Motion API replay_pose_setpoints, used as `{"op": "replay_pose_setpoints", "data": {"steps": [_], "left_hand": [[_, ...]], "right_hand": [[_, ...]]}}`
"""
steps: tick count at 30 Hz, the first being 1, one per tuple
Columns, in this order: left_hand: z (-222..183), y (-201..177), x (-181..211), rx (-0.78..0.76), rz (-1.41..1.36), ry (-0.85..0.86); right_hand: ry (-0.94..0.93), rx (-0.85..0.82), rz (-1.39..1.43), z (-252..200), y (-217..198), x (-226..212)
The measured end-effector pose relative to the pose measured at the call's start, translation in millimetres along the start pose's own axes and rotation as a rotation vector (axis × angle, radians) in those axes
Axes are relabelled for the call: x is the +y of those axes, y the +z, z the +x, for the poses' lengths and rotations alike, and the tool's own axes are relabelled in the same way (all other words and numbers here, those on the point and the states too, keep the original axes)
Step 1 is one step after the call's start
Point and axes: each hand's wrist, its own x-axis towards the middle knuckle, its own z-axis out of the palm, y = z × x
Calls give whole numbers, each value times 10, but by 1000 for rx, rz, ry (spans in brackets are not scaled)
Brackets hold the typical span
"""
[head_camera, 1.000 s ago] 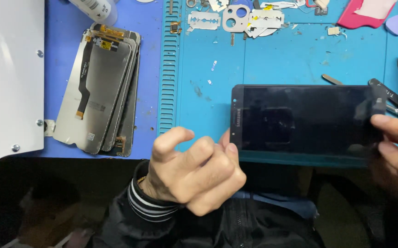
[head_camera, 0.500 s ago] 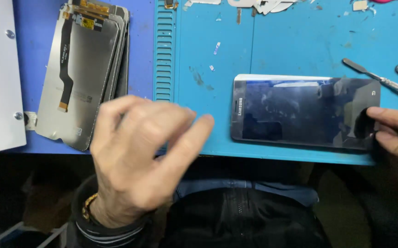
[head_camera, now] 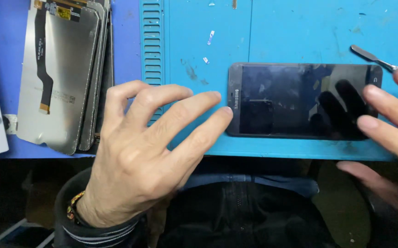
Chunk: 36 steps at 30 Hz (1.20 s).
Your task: The person cleans the internal components and screen of a disassembled smartphone using a gray cloth. They wipe the exposed circuit board and the display surface, then spray the cloth with a liquid from a bottle and continue wiping the screen.
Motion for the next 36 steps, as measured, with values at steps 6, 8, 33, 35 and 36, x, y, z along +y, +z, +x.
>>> {"op": "replay_pose_setpoints", "data": {"steps": [6,8,33,35,36], "left_hand": [[17,51,71,55,-56,77],[23,90,69,78,-80,97],[317,72,143,381,-5,204],[245,124,184,357,-24,180],[206,156,202,333,-42,155]], "right_hand": [[-53,39,112,447,-114,-37],[-63,60,100,526,-137,-49],[-69,143,188,629,-310,-71],[-100,164,124,614,-284,-125],[-133,185,60,607,-263,-151]]}}
